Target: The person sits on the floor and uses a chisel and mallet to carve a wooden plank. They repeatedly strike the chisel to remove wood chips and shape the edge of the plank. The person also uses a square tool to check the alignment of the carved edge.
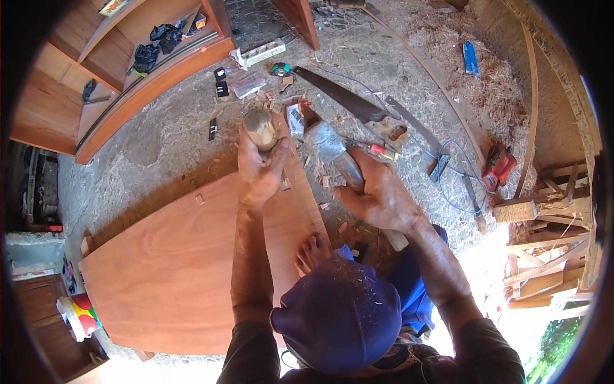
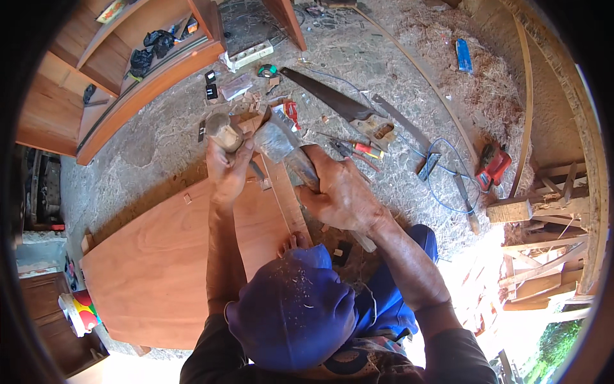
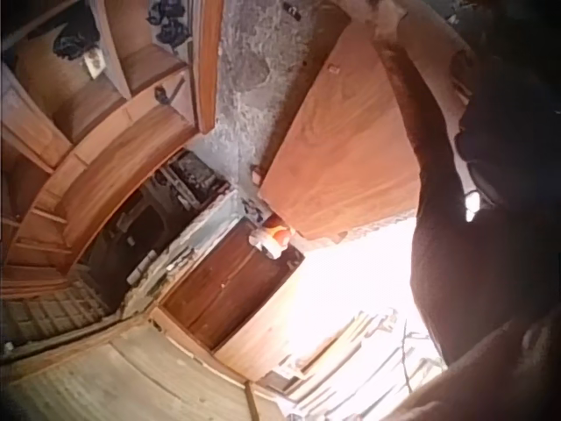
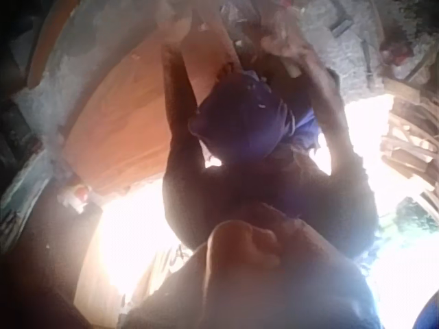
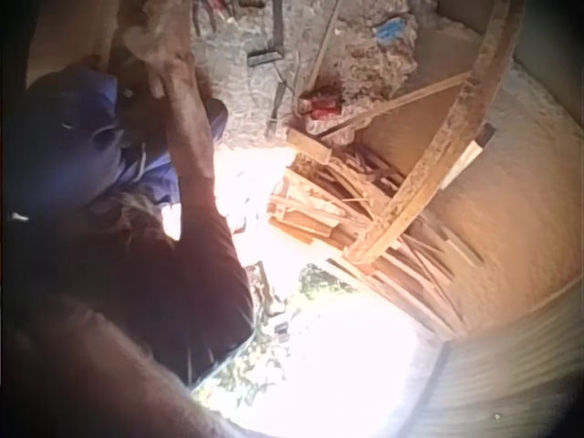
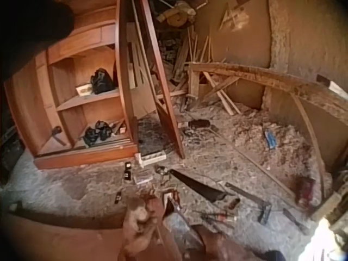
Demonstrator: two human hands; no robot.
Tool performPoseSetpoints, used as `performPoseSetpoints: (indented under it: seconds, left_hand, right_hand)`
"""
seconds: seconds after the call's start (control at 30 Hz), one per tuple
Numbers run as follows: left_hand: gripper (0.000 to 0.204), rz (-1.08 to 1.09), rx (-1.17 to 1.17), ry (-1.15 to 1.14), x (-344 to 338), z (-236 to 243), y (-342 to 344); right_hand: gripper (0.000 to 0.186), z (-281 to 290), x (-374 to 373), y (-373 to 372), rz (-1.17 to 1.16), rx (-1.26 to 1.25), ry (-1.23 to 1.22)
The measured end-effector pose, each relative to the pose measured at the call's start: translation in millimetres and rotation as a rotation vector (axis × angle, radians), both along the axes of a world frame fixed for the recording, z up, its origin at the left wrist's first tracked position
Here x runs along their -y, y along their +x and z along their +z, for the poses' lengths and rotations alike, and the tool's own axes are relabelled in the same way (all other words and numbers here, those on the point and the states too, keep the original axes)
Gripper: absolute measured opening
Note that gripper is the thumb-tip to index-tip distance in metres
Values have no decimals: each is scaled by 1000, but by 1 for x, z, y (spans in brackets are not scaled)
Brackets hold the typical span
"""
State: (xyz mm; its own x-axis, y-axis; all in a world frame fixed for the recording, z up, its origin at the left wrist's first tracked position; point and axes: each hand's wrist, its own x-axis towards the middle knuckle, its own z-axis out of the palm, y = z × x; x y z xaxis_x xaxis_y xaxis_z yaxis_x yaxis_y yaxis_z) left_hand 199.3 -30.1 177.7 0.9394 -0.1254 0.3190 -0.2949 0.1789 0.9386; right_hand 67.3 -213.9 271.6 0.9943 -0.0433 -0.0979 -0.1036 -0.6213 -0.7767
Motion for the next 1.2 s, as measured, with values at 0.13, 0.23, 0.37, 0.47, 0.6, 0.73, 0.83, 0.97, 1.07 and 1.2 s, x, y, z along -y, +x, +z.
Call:
performPoseSetpoints:
  seconds: [0.13,0.23,0.37,0.47,0.6,0.73,0.83,0.97,1.07,1.2]
  left_hand:
    - [30,-26,-15,18,2,-13,24]
    - [19,102,37,-31,1,-27,28]
    - [20,105,4,15,-13,-39,24]
    - [18,161,-57,-115,-28,-38,10]
    - [18,249,0,-288,-40,-42,1]
    - [15,306,-6,-330,-42,-45,1]
    - [14,340,-27,-344,-40,-42,1]
    - [15,325,-21,-329,-42,-44,4]
    - [15,350,-31,-322,-40,-45,4]
    - [16,386,-26,-299,-40,-47,4]
  right_hand:
    - [55,-14,7,-11,-35,-79,60]
    - [55,-25,8,-21,-78,-39,107]
    - [55,-31,11,-28,-129,-155,131]
    - [57,-39,11,-33,-139,-178,202]
    - [53,-40,8,-37,-114,-120,178]
    - [49,-49,11,-43,-123,-134,223]
    - [45,-53,12,-44,-123,-144,246]
    - [42,-60,13,-46,-113,-79,192]
    - [42,-62,14,-49,-134,-84,259]
    - [44,-62,14,-49,-146,-105,282]
